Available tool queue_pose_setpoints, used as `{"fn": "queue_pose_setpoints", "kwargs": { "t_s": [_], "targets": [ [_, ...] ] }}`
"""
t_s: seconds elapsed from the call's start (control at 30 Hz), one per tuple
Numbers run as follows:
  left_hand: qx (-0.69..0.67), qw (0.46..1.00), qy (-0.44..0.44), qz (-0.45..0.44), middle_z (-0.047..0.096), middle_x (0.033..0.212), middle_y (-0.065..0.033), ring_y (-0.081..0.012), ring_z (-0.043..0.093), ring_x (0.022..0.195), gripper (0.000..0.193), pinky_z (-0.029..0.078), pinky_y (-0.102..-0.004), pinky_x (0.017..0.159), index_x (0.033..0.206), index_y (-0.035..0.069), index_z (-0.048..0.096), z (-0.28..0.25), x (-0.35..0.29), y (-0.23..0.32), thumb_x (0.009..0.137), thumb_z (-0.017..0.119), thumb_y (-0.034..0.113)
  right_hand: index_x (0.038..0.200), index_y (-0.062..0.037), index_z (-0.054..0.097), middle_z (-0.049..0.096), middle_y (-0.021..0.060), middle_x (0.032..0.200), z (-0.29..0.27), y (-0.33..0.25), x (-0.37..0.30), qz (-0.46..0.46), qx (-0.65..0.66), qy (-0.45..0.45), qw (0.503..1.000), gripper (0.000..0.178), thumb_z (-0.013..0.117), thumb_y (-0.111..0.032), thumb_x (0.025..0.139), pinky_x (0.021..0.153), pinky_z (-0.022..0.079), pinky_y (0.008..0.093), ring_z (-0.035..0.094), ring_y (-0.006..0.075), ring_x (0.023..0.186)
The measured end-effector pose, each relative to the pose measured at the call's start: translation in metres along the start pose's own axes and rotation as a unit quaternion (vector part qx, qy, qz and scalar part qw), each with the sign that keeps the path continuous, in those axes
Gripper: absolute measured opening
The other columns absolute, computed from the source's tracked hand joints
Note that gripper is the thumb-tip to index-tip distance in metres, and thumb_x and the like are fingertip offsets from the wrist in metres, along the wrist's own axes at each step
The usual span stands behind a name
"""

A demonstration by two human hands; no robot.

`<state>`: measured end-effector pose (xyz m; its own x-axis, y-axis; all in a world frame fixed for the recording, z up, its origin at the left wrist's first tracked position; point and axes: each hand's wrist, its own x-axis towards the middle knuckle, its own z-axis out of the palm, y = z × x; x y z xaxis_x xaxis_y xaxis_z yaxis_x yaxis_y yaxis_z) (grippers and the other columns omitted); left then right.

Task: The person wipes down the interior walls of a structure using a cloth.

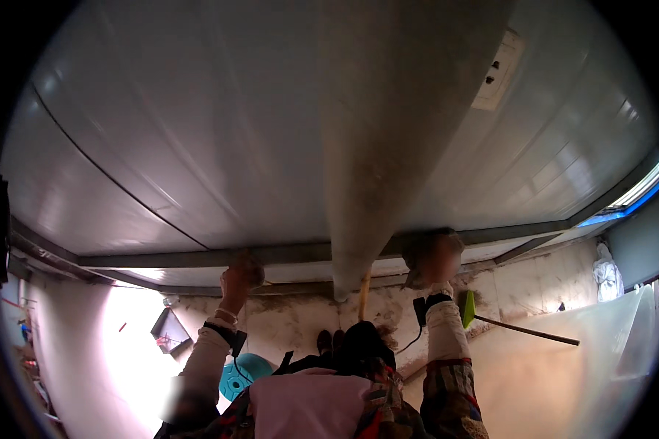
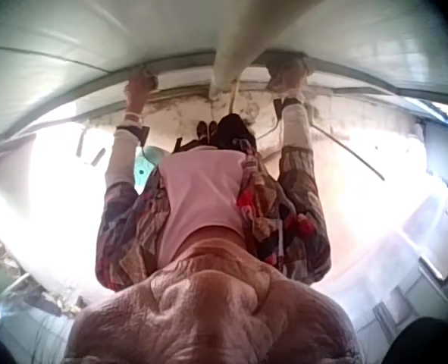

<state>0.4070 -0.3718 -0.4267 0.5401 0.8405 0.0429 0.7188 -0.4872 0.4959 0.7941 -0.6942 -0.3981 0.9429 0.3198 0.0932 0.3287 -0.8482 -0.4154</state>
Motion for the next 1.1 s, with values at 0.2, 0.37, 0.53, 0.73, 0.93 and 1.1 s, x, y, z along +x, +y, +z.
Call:
{"fn": "queue_pose_setpoints", "kwargs": {
  "t_s": [0.2,0.37,0.53,0.73,0.93,1.1],
  "targets": [
    [0.186,0.978,0.034,0.093,0.071,0.087,-0.0099,-0.0301,0.069,0.078,0.05,0.055,-0.0411,0.065,0.134,0.009,0.052,0.014,0.002,0.0,0.09,0.056,0.033,0.114,-0.0108,0.056,0.062,0.0161,0.117,0.01,0.007,0.004,-0.005,0.008,0.015,1.0,0.034,0.06,-0.013,0.08,0.083,0.05,0.0549,0.059,0.0425,0.104],
    [0.081,0.996,0.012,0.043,0.07,0.086,-0.0149,-0.0361,0.068,0.077,0.045,0.054,-0.047,0.065,0.137,0.015,0.051,0.015,0.002,-0.004,0.095,0.05,0.033,0.104,-0.0096,0.058,0.064,0.0203,0.102,0.023,0.025,0.005,-0.084,0.048,0.088,0.991,0.025,0.059,-0.008,0.079,0.077,0.05,0.0539,0.059,0.0442,0.096],
    [0.061,0.996,0.024,0.053,0.069,0.086,-0.0187,-0.0393,0.066,0.078,0.045,0.052,-0.0495,0.066,0.139,0.018,0.05,0.006,-0.002,0.002,0.097,0.048,0.035,0.101,-0.008,0.057,0.063,0.0214,0.098,0.031,0.03,0.012,-0.124,0.032,0.132,0.983,0.023,0.058,-0.006,0.078,0.076,0.049,0.0547,0.058,0.0455,0.092],
    [0.056,0.998,-0.005,0.018,0.069,0.083,-0.0197,-0.0403,0.066,0.076,0.047,0.051,-0.0503,0.066,0.14,0.018,0.049,-0.007,-0.003,0.02,0.097,0.049,0.035,0.1,-0.0054,0.057,0.063,0.0223,0.101,0.027,0.022,0.011,-0.066,0.033,0.11,0.991,0.019,0.055,-0.006,0.082,0.079,0.048,0.0558,0.058,0.0468,0.097],
    [0.031,0.999,0.022,0.036,0.068,0.079,-0.0201,-0.0401,0.066,0.071,0.048,0.051,-0.0497,0.063,0.141,0.017,0.05,-0.003,-0.009,0.017,0.097,0.05,0.035,0.1,-0.0042,0.057,0.063,0.0232,0.104,0.015,0.013,0.003,-0.028,0.05,0.074,0.996,0.016,0.052,-0.007,0.085,0.08,0.048,0.0564,0.057,0.0478,0.102],
    [0.047,0.998,0.014,0.042,0.067,0.079,-0.0209,-0.0419,0.066,0.073,0.05,0.05,-0.0527,0.063,0.143,0.015,0.046,-0.001,-0.004,0.013,0.096,0.049,0.032,0.099,-0.0045,0.057,0.064,0.023,0.101,0.026,0.018,0.002,-0.065,0.079,0.077,0.992,0.016,0.052,-0.005,0.084,0.079,0.048,0.0559,0.057,0.0475,0.101]
  ]
}}
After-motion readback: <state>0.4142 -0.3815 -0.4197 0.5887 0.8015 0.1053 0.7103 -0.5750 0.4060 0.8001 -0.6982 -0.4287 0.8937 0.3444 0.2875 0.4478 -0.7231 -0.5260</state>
